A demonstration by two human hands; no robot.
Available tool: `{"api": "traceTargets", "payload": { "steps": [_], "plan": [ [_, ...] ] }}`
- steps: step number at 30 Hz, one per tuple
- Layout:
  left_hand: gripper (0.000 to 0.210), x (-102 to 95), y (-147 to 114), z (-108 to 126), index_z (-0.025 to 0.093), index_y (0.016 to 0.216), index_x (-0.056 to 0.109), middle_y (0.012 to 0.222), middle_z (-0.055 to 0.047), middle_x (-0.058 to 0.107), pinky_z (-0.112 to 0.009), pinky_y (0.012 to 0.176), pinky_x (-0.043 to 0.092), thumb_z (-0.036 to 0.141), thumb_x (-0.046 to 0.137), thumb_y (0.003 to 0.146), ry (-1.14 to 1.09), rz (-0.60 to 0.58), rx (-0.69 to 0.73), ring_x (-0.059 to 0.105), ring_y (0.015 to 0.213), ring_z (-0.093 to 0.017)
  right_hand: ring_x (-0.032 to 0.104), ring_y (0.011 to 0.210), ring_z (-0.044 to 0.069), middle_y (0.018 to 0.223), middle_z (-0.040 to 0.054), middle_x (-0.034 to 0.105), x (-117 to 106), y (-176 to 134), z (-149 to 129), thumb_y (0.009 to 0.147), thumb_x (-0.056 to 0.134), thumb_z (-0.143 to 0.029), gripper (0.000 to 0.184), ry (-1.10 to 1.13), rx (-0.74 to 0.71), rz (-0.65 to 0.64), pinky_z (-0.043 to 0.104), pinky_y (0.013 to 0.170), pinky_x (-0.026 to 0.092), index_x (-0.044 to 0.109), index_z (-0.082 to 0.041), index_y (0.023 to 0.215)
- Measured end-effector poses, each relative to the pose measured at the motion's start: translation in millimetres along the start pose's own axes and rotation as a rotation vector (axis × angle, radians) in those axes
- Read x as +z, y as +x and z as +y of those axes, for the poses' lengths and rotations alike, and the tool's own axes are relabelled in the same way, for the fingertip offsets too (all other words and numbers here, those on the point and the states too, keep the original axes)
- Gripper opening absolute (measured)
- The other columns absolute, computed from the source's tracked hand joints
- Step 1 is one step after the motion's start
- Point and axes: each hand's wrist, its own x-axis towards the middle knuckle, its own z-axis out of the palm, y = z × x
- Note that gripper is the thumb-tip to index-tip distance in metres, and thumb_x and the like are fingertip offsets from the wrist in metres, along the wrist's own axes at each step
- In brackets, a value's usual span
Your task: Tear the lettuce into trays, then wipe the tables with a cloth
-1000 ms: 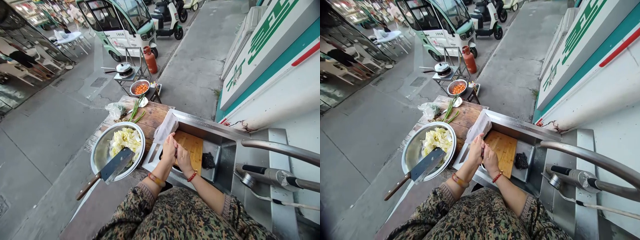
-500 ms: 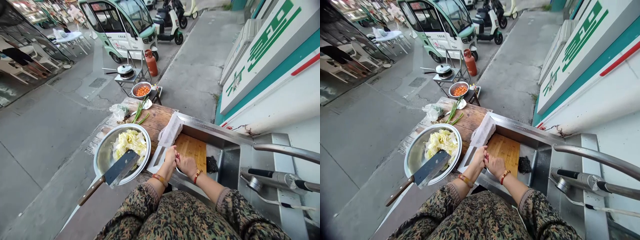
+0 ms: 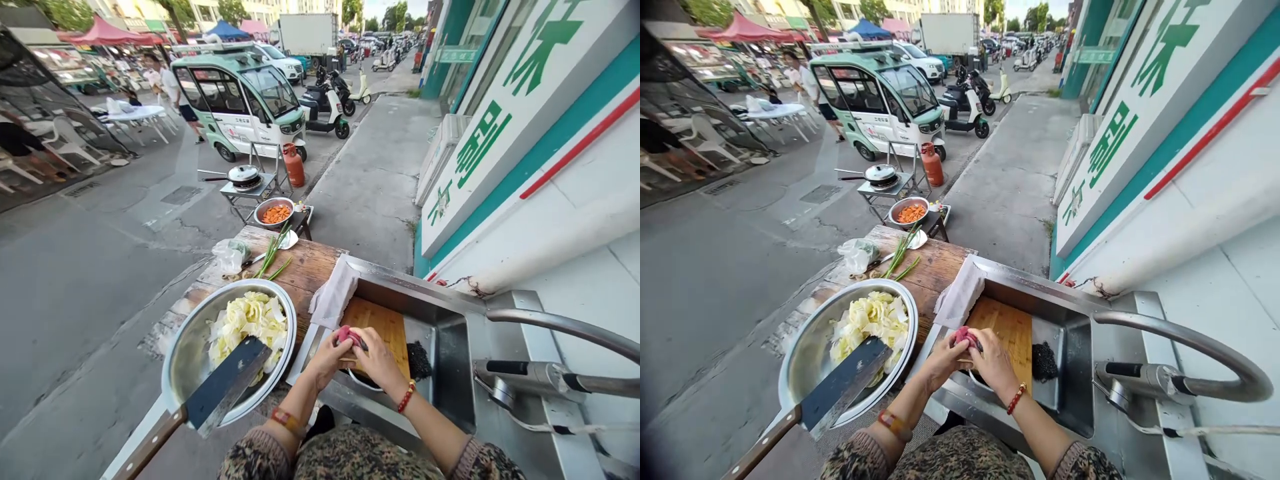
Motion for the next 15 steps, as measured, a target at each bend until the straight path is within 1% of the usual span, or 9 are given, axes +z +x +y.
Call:
{"api": "traceTargets", "payload": {
  "steps": [2, 3, 6, 8, 10, 11, 13, 15],
  "plan": [
    [0.056, -7.8, -4, 3, 0.016, 0.118, 0.057, 0.103, -0.009, 0.065, -0.029, 0.072, 0.05, 0.037, 0.078, 0.069, 0.02, -0.026, 0.036, 0.064, 0.081, -0.017, 0.059, 0.104, 0.022, 0.111, 0.0068, 0.063, -5, 2, -2, 0.094, 0.045, -0.033, 0.03, 0.088, -0.007, -0.034, 0.038, 0.096, 0.047, 0.062, -0.027, 0.119],
    [0.057, -11.1, -4, 6, 0.016, 0.119, 0.057, 0.106, -0.009, 0.066, -0.029, 0.076, 0.05, 0.032, 0.079, 0.068, 0.034, -0.024, 0.075, 0.064, 0.087, -0.018, 0.06, 0.103, 0.021, 0.11, 0.0068, 0.064, -6, 3, -3, 0.095, 0.043, -0.035, 0.031, 0.153, 0.02, -0.042, 0.038, 0.095, 0.047, 0.063, -0.026, 0.117],
    [0.055, -16.1, -2, 15, 0.016, 0.118, 0.061, 0.113, -0.009, 0.066, -0.029, 0.09, 0.045, 0.019, 0.075, 0.064, 0.063, -0.008, 0.208, 0.059, 0.104, -0.021, 0.063, 0.098, 0.022, 0.105, 0.006, 0.068, -5, 3, -4, 0.096, 0.039, -0.042, 0.037, 0.368, 0.173, -0.033, 0.037, 0.091, 0.049, 0.064, -0.024, 0.116],
    [0.053, -14.8, 0, 22, 0.016, 0.116, 0.061, 0.112, -0.007, 0.067, -0.028, 0.093, 0.043, 0.014, 0.068, 0.064, 0.06, 0.02, 0.232, 0.059, 0.105, -0.02, 0.063, 0.098, 0.022, 0.108, 0.0059, 0.069, -5, 3, -4, 0.095, 0.04, -0.047, 0.04, 0.459, 0.229, -0.035, 0.036, 0.09, 0.049, 0.064, -0.023, 0.117],
    [0.052, -11.4, 2, 28, 0.017, 0.115, 0.06, 0.109, -0.006, 0.067, -0.029, 0.09, 0.043, 0.01, 0.061, 0.063, 0.106, 0.056, 0.232, 0.06, 0.1, -0.019, 0.063, 0.101, 0.023, 0.11, 0.0069, 0.069, -8, 6, -5, 0.093, 0.045, -0.051, 0.041, 0.485, 0.225, -0.03, 0.036, 0.091, 0.048, 0.066, -0.021, 0.113],
    [0.052, -9.5, 3, 32, 0.017, 0.113, 0.06, 0.108, -0.005, 0.067, -0.029, 0.09, 0.043, 0.008, 0.057, 0.062, 0.167, 0.069, 0.244, 0.06, 0.1, -0.02, 0.063, 0.101, 0.023, 0.109, 0.0075, 0.07, -11, 8, -5, 0.092, 0.046, -0.052, 0.042, 0.484, 0.22, -0.026, 0.036, 0.091, 0.048, 0.067, -0.02, 0.11],
    [0.051, -6.6, 4, 39, 0.017, 0.11, 0.062, 0.107, -0.004, 0.067, -0.03, 0.092, 0.042, 0.005, 0.053, 0.061, 0.34, 0.064, 0.291, 0.059, 0.101, -0.02, 0.063, 0.101, 0.024, 0.105, 0.008, 0.07, -19, 12, -7, 0.092, 0.047, -0.051, 0.04, 0.478, 0.203, -0.013, 0.036, 0.091, 0.048, 0.068, -0.02, 0.105],
    [0.05, -5.4, 5, 45, 0.017, 0.108, 0.063, 0.105, -0.004, 0.067, -0.03, 0.094, 0.039, 0.005, 0.054, 0.061, 0.486, 0.033, 0.325, 0.058, 0.102, -0.02, 0.061, 0.104, 0.023, 0.107, 0.0078, 0.069, -30, 17, -9, 0.093, 0.046, -0.048, 0.037, 0.462, 0.146, 0.009, 0.036, 0.095, 0.046, 0.068, -0.021, 0.103]
  ]
}}
